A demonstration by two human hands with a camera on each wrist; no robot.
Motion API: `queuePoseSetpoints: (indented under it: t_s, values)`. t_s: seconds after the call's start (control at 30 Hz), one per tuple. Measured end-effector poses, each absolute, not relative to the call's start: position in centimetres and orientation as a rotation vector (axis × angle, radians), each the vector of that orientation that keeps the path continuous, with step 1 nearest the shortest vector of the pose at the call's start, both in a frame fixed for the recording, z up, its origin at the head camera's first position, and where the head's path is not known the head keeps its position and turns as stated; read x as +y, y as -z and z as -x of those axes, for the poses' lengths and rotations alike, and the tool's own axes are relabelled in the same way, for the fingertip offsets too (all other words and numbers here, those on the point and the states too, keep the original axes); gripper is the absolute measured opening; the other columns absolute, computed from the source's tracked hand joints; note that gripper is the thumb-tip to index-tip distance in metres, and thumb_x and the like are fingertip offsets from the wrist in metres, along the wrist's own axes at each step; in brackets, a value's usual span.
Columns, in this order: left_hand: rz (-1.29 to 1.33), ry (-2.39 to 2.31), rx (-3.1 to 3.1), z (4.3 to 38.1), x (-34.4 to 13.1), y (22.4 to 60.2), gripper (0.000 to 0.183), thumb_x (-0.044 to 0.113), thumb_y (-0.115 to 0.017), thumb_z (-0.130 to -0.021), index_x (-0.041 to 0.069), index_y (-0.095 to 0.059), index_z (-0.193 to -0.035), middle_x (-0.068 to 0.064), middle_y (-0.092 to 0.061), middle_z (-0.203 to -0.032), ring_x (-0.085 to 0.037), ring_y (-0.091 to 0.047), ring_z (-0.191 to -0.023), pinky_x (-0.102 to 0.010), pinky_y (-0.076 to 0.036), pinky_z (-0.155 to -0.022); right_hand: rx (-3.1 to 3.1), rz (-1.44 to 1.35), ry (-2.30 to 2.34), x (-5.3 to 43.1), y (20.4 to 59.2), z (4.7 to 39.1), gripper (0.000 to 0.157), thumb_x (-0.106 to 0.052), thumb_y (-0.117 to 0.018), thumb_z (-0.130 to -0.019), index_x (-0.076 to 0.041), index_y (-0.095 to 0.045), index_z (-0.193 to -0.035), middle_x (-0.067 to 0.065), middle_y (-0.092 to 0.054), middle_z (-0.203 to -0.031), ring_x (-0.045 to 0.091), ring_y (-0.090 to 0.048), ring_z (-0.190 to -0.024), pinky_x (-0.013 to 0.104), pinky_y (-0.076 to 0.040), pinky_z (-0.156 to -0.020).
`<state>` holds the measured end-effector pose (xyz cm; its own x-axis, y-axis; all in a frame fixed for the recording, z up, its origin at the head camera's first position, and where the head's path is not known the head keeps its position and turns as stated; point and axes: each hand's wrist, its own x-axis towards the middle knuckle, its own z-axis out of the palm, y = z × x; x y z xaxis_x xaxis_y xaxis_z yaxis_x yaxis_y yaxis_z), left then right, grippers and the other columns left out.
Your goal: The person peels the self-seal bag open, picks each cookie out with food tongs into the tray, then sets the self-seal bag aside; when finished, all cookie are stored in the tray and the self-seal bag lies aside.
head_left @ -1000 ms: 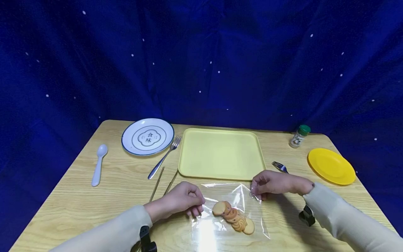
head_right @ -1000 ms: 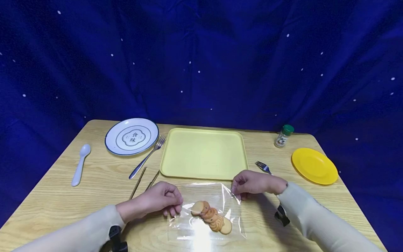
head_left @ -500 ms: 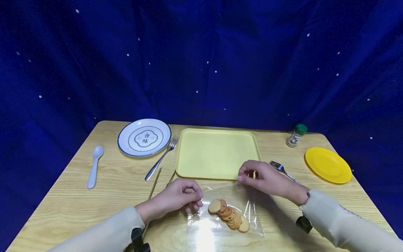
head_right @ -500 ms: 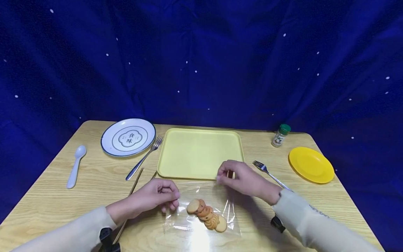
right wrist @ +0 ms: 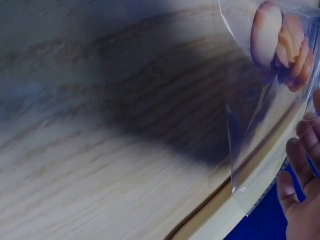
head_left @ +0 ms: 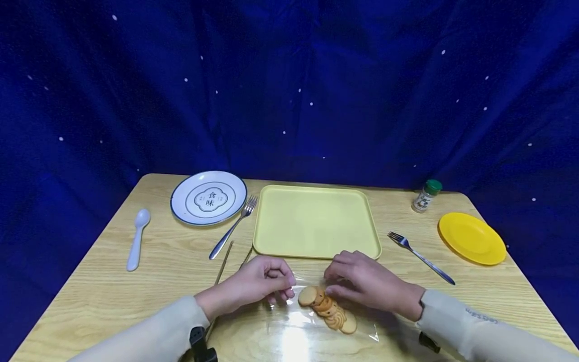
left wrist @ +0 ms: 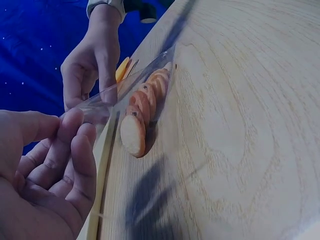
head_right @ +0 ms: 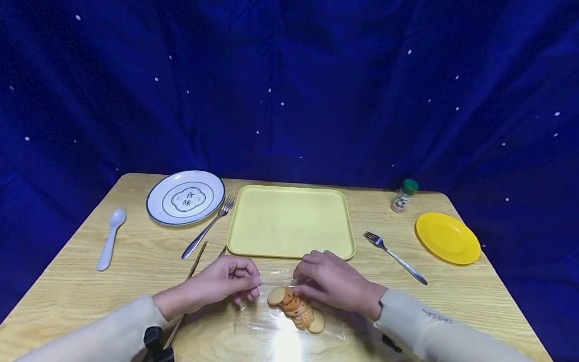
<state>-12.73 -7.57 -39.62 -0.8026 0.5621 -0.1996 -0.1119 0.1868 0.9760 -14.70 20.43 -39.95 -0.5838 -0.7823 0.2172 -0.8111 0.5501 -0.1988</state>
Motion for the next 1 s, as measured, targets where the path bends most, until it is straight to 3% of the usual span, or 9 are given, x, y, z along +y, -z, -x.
queuePoseSetpoints:
  t_s: [0.13,0.43,0.63,0.83,1.0]
  values:
    - [-0.424,-1.668,1.946,12.6,-7.6,39.7,0.018,0.011,-0.061,-0.093,-0.006,-0.062,-0.098,-0.013,-0.072,-0.084,-0.014,-0.066,-0.07,-0.025,-0.05,-0.056,-2.616,-1.417,-0.456,20.3,40.0,14.8,0.003,-0.033,-0.064,-0.093,-0.033,-0.065,-0.096,-0.024,-0.058,-0.091,-0.006,-0.049,-0.084,0.021,-0.041,-0.075]
    - [-0.533,-1.563,2.117,12.2,-8.7,39.5,0.015,0.01,-0.058,-0.094,-0.004,-0.062,-0.093,-0.018,-0.07,-0.079,-0.015,-0.064,-0.065,-0.028,-0.053,-0.054,-2.691,-1.382,-0.624,20.4,39.6,15.0,0.003,-0.029,-0.063,-0.094,-0.03,-0.066,-0.096,-0.022,-0.059,-0.089,-0.006,-0.051,-0.08,0.024,-0.046,-0.076]
    - [-0.596,-0.883,2.678,12.3,-11.2,37.8,0.026,0.023,-0.061,-0.094,0.013,-0.055,-0.07,0.003,-0.051,-0.06,-0.009,-0.046,-0.052,-0.025,-0.04,-0.051,-2.802,-1.303,-0.826,20.8,39.3,15.1,0.001,-0.03,-0.064,-0.094,-0.029,-0.063,-0.093,-0.021,-0.06,-0.087,-0.005,-0.055,-0.081,0.019,-0.051,-0.069]
    - [-0.269,-0.291,2.863,11.7,-14.3,36.8,0.043,0.046,-0.07,-0.083,0.014,-0.048,-0.066,-0.001,-0.051,-0.063,-0.017,-0.049,-0.056,-0.033,-0.037,-0.049,-2.777,-1.341,-0.866,20.9,39.3,15.1,0.004,-0.031,-0.063,-0.094,-0.028,-0.066,-0.095,-0.021,-0.062,-0.089,-0.004,-0.054,-0.081,0.019,-0.051,-0.069]
    - [-0.202,-0.241,2.774,11.0,-15.5,37.6,0.051,0.054,-0.074,-0.075,0.013,-0.048,-0.061,-0.001,-0.05,-0.059,-0.017,-0.049,-0.053,-0.033,-0.037,-0.046,-2.732,-1.395,-0.896,20.8,39.4,15.2,0.007,-0.028,-0.062,-0.094,-0.027,-0.069,-0.094,-0.02,-0.062,-0.089,-0.004,-0.053,-0.08,0.02,-0.05,-0.069]
